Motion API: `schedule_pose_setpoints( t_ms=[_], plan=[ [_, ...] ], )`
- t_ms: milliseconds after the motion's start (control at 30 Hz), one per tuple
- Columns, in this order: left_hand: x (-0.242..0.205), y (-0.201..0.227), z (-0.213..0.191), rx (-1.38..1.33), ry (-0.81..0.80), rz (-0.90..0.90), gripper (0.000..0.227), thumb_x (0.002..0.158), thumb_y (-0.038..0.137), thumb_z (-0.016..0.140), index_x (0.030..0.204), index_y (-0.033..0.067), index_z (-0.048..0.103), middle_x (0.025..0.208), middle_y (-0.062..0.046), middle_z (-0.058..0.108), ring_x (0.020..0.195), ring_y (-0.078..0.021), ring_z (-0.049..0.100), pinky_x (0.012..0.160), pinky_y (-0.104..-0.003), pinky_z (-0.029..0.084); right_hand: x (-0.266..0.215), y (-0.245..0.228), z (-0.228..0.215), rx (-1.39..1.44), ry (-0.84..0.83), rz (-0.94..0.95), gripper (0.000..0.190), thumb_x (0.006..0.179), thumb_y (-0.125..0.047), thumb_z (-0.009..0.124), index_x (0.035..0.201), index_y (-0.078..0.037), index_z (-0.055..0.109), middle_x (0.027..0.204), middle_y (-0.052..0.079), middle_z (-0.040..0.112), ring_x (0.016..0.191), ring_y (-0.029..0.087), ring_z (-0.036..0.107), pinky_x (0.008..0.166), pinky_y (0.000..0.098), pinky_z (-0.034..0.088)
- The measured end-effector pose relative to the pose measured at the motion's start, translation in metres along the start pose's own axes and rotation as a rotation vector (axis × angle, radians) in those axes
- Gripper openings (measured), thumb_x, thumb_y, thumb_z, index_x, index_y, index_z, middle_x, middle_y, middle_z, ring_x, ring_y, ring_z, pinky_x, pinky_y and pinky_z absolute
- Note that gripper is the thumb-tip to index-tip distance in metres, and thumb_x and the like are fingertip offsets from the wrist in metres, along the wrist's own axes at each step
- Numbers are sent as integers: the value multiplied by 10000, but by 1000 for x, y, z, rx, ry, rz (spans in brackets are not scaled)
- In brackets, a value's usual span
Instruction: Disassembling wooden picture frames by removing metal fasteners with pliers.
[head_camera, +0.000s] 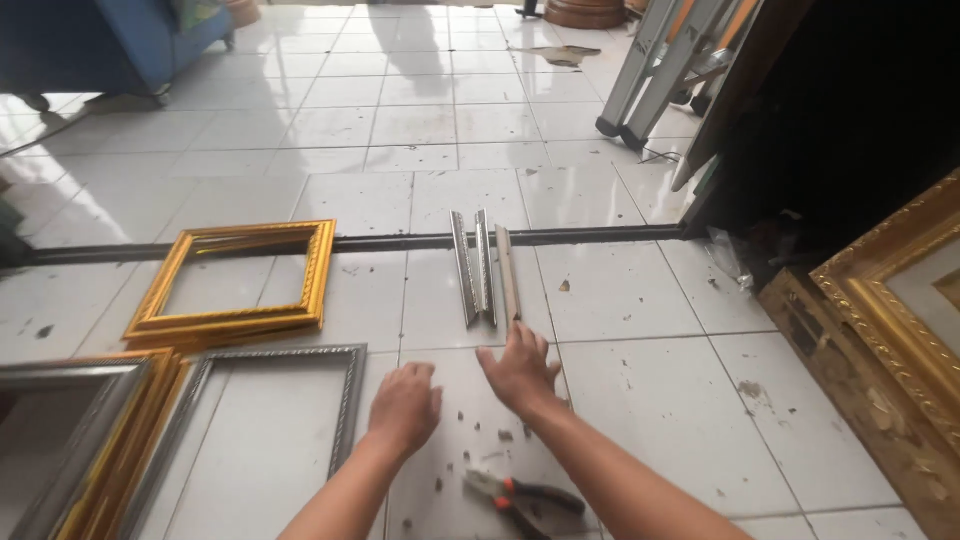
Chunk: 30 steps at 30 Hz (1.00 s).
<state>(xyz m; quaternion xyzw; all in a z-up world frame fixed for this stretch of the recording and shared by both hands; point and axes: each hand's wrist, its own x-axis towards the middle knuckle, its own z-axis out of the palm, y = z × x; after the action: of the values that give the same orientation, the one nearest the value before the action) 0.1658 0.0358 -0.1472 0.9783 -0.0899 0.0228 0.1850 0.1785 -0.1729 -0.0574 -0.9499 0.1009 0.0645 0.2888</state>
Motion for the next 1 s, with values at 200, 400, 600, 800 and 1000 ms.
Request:
schedule_pose_setpoints(
  t_ms=[200, 400, 600, 800, 1000],
  plan=[
    [-147, 6, -120, 157, -344, -295, 465, 1063, 564, 647, 851, 154, 698, 977, -61, 787, 914, -319, 744, 771, -476, 587, -130, 31, -23, -127, -210, -55, 778, 1077, -609, 537, 1714, -183, 401, 1827, -23, 336, 1695, 233, 246, 1301, 696, 256],
    [-213, 48, -186, -157, -502, -609, 384, 1058, 212, 365, 1162, 33, 689, 1019, -206, 829, 609, -318, 747, 682, -458, 639, -173, 57, -53, -185, -334, -47, 749, 1007, -621, 608, 1643, -230, 542, 1757, -17, 479, 1614, 253, 429, 1223, 641, 405],
    [-237, 30, -82, -20, -142, -604, 533, 1038, 455, 599, 1540, 288, 541, 1480, -44, 709, 1376, -368, 623, 1081, -588, 568, -214, 74, -74, 98, -267, 5, 634, 975, -500, 675, 1553, -241, 669, 1663, -40, 637, 1560, 182, 568, 1278, 386, 448],
    [-186, -24, -41, 19, -138, -689, 780, 1034, 424, 704, 1647, 97, 349, 1632, -140, 505, 1463, -389, 564, 1119, -626, 530, -237, 104, -69, 342, -128, 80, 471, 989, -419, 672, 1401, -228, 797, 1501, -17, 803, 1464, 143, 698, 1220, 332, 528],
    [-179, -25, -41, -76, -171, -767, 386, 1011, 60, 541, 1388, 101, 613, 1462, -142, 574, 1365, -381, 606, 1047, -560, 637, -222, 99, -60, 364, -130, 63, 402, 972, -392, 714, 1330, -262, 844, 1455, -35, 839, 1447, 124, 719, 1251, 315, 509]
  ],
)
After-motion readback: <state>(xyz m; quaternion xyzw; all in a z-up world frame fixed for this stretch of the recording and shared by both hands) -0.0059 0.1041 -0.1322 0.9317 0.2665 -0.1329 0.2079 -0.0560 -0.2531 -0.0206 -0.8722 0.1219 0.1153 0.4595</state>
